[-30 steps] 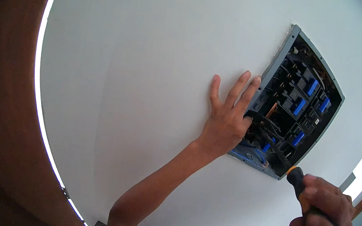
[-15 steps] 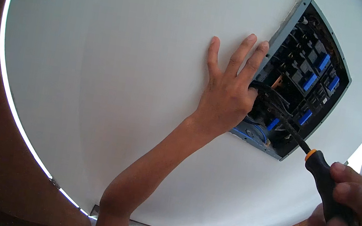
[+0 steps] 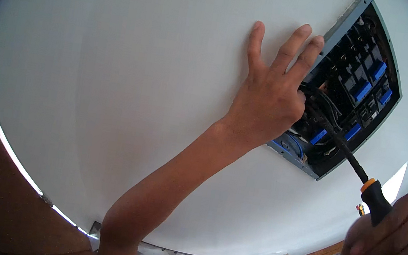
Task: Stripping and connecting wires inside a residential electrical breaker panel.
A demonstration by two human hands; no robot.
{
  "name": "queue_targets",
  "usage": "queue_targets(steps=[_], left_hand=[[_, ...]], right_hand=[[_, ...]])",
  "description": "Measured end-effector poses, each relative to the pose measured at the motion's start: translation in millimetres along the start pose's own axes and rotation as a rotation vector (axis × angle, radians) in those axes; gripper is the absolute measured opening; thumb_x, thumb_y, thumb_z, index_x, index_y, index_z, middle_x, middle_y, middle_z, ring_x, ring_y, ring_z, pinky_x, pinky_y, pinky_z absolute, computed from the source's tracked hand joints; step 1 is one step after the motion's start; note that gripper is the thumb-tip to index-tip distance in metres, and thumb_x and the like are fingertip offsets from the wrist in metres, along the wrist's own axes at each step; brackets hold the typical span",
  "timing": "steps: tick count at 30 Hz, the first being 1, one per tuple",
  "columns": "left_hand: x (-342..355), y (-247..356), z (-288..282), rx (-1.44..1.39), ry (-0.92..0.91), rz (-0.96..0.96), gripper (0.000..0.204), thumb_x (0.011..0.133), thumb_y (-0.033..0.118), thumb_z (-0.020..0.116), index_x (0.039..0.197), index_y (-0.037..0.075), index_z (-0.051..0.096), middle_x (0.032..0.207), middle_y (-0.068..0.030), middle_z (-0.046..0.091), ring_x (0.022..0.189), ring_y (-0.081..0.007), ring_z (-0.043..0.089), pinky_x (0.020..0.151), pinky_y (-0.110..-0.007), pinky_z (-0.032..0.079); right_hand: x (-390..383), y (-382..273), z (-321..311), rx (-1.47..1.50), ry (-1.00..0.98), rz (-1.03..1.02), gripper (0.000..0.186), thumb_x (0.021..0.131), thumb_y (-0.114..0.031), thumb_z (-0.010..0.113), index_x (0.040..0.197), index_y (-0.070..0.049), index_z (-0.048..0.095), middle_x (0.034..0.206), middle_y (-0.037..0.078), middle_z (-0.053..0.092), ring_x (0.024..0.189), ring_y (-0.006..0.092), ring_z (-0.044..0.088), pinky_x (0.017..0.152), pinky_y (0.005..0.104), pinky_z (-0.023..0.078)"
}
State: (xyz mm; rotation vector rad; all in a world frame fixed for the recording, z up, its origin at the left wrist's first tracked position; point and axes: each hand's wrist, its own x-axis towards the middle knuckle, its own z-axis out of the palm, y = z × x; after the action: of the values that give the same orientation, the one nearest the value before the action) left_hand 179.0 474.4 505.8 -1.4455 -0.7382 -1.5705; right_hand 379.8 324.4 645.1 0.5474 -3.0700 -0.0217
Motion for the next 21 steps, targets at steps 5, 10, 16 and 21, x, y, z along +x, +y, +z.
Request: queue_targets(steps=[5, 10, 16, 21], left_hand=[[15, 11, 1, -0.073, 0.048, -0.027, 0.022, 0.07, 0.003, 0.072, 0.051, 0.009, 0.063, 0.145, -0.0146, 0.048, 0.143, -0.0343, 0.03, 0.109, -0.074, 0.011], [10, 5, 4, -0.06, 0.12, -0.002, 0.021, 0.065, 0.002, 0.071, 0.048, 0.011, 0.061, 0.14, -0.0157, 0.051, 0.14, -0.0351, 0.033, 0.107, -0.077, 0.016], [8, 7, 2, -0.065, 0.123, -0.038, 0.021, 0.066, 0.002, 0.069, 0.048, 0.009, 0.061, 0.14, -0.0155, 0.051, 0.139, -0.0339, 0.033, 0.107, -0.076, 0.018], [14, 10, -1, -0.116, 0.138, -0.058, 0.019, 0.065, 0.003, 0.069, 0.049, 0.009, 0.062, 0.139, -0.0144, 0.052, 0.139, -0.0339, 0.034, 0.107, -0.075, 0.018]], right_hand=[[7, -33, 28, -0.08, 0.295, 0.193, 0.029, 0.096, -0.04, 0.057, 0.105, -0.012, 0.063, 0.103, 0.006, 0.066, 0.094, 0.0162, 0.063, 0.087, 0.0339, 0.051], [33, -48, 58, -0.171, 0.629, 0.478, 0.03, 0.094, -0.045, 0.056, 0.095, -0.015, 0.061, 0.098, 0.006, 0.062, 0.089, 0.0219, 0.059, 0.079, 0.0415, 0.05], [40, -10, 69, -0.6, 1.223, 0.594, 0.026, 0.08, -0.023, 0.074, 0.066, -0.014, 0.055, 0.058, 0.003, 0.061, 0.046, 0.0135, 0.058, 0.051, 0.0218, 0.049], [14, 15, 86, -0.535, 1.334, -0.355, 0.012, 0.094, -0.025, 0.063, 0.099, -0.015, 0.059, 0.073, -0.001, 0.064, 0.069, 0.0097, 0.063, 0.081, 0.0202, 0.052]])
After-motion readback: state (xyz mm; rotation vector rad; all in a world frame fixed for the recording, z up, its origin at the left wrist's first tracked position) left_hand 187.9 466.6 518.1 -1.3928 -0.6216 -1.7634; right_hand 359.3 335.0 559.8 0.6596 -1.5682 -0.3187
